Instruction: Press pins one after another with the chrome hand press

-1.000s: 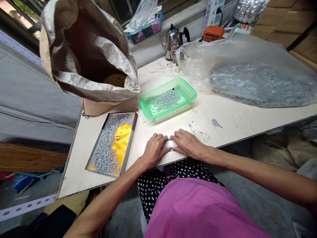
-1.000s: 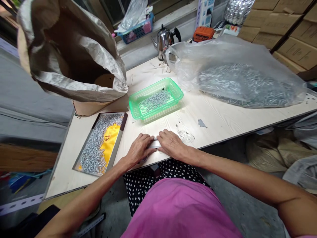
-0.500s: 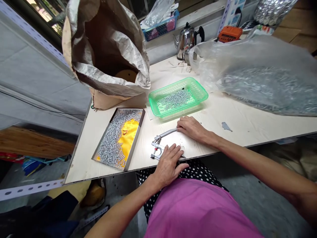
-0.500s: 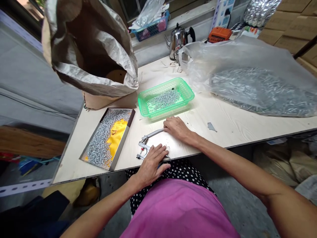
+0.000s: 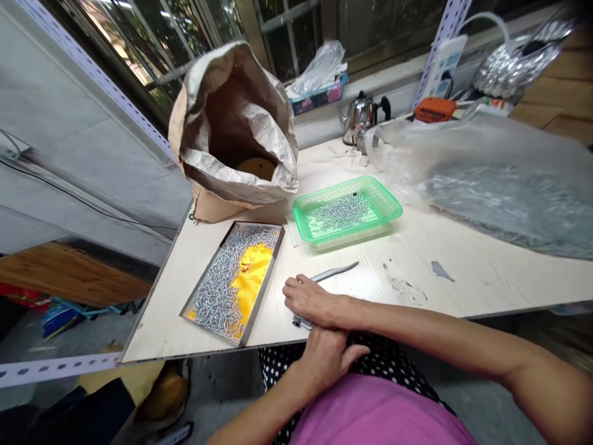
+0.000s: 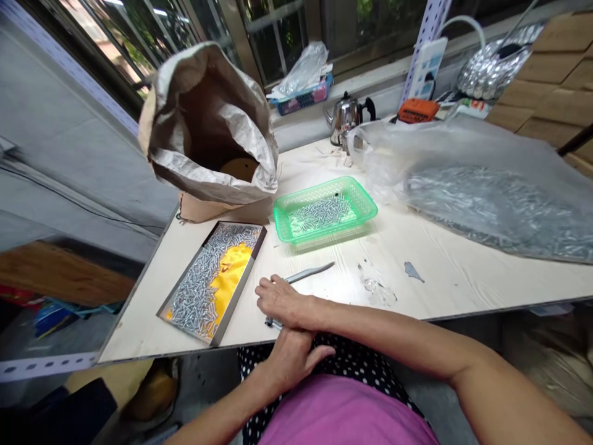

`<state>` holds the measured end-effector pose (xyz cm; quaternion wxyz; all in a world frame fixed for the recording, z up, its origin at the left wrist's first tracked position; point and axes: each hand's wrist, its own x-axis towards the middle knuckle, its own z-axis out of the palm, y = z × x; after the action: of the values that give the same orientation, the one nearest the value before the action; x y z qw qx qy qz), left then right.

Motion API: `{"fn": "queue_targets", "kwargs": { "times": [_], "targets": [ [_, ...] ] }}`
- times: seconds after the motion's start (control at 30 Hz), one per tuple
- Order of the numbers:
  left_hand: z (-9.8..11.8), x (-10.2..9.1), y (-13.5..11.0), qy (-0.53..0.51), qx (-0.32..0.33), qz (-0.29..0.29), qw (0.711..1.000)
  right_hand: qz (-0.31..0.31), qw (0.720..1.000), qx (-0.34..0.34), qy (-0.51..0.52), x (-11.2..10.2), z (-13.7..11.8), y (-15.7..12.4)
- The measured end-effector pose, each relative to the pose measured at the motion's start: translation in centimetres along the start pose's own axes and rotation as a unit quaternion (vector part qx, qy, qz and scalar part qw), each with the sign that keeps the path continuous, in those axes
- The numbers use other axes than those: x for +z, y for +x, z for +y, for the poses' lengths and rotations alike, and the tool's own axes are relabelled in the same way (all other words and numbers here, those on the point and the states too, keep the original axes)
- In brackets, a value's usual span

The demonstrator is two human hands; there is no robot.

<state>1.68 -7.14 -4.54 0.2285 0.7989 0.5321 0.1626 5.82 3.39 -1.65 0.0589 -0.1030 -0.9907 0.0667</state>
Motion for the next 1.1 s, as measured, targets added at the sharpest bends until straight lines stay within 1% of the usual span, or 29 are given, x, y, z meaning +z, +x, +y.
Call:
{"fn": "queue_targets", "kwargs": {
  "times": [0.07,0.13,0.2,0.27,0.3,0.33,0.37,0.4,0.43,0.47,0.5,0.57,0.63,0.67,0.7,0.77,0.8,0.87,0.9,0.93,1.0,1.1],
  "targets": [
    [0.1,0.0,0.1,0.006,-0.003,0.001,1.000,0.036,0.999,0.001,0.008,-0.2,0.4,0.5],
    [0.6,-0.5,0.1,0.016,0.011,0.000,1.000,0.093,0.995,0.020,0.018,-1.5,1.7,0.4],
    [1.3,-1.7,-0.1,0.032,0.044,-0.004,0.998,0.155,0.985,0.078,0.013,-3.9,4.0,-0.5],
    [1.7,-3.6,-0.7,0.051,0.084,-0.005,0.995,0.209,0.963,0.167,-0.014,-6.5,7.0,-2.2],
    [1.4,-4.7,-1.1,0.064,0.095,0.005,0.993,0.214,0.953,0.212,-0.033,-7.6,8.6,-3.2],
    [0.8,-5.9,-1.4,0.079,0.093,0.025,0.992,0.204,0.943,0.254,-0.062,-8.4,10.2,-4.0],
    [-0.1,-7.2,-1.8,0.099,0.075,0.054,0.991,0.180,0.935,0.291,-0.097,-8.9,11.5,-4.6],
    [-1.6,-8.6,-2.1,0.121,0.044,0.089,0.988,0.159,0.922,0.327,-0.130,-9.2,12.4,-5.0],
    [-3.3,-10.0,-2.5,0.145,-0.006,0.126,0.981,0.148,0.920,0.333,-0.144,-9.1,12.8,-4.9],
    [-5.3,-11.3,-2.8,0.168,-0.061,0.156,0.971,0.138,0.928,0.315,-0.142,-8.8,12.7,-4.5],
    [-7.5,-12.6,-3.1,0.189,-0.115,0.174,0.960,0.132,0.942,0.282,-0.126,-8.3,12.2,-3.6],
    [-11.8,-14.6,-3.7,0.222,-0.217,0.183,0.933,0.119,0.973,0.185,-0.062,-7.0,10.2,-0.5],
    [-15.3,-15.9,-4.3,0.248,-0.291,0.181,0.906,0.101,0.989,0.107,0.006,-5.4,8.2,3.9],
    [-16.7,-16.1,-4.7,0.258,-0.316,0.178,0.895,0.093,0.992,0.081,0.023,-4.6,7.5,6.4],
    [-17.8,-16.2,-5.2,0.264,-0.336,0.172,0.887,0.084,0.993,0.070,0.032,-3.9,7.1,9.0],
    [-19.2,-15.8,-6.2,0.263,-0.371,0.156,0.877,0.059,0.994,0.074,0.049,-2.6,7.2,13.8],
    [-19.6,-15.4,-6.6,0.258,-0.385,0.147,0.874,0.044,0.994,0.087,0.054,-2.1,7.5,15.9],
    [-20.0,-14.8,-7.4,0.247,-0.401,0.133,0.872,0.015,0.993,0.102,0.058,-1.1,7.9,19.2],
    [-20.1,-14.5,-7.6,0.245,-0.404,0.131,0.871,0.004,0.993,0.103,0.058,-0.6,8.0,20.2],
    [-20.2,-14.3,-7.7,0.244,-0.405,0.131,0.871,-0.004,0.993,0.099,0.058,-0.2,7.8,20.8],
    [-20.3,-14.1,-7.6,0.241,-0.402,0.133,0.873,-0.010,0.995,0.080,0.056,0.7,7.0,20.9],
    [-20.2,-14.0,-7.1,0.235,-0.378,0.133,0.886,-0.011,0.998,0.041,0.053,1.8,5.4,18.6]
  ]
}}
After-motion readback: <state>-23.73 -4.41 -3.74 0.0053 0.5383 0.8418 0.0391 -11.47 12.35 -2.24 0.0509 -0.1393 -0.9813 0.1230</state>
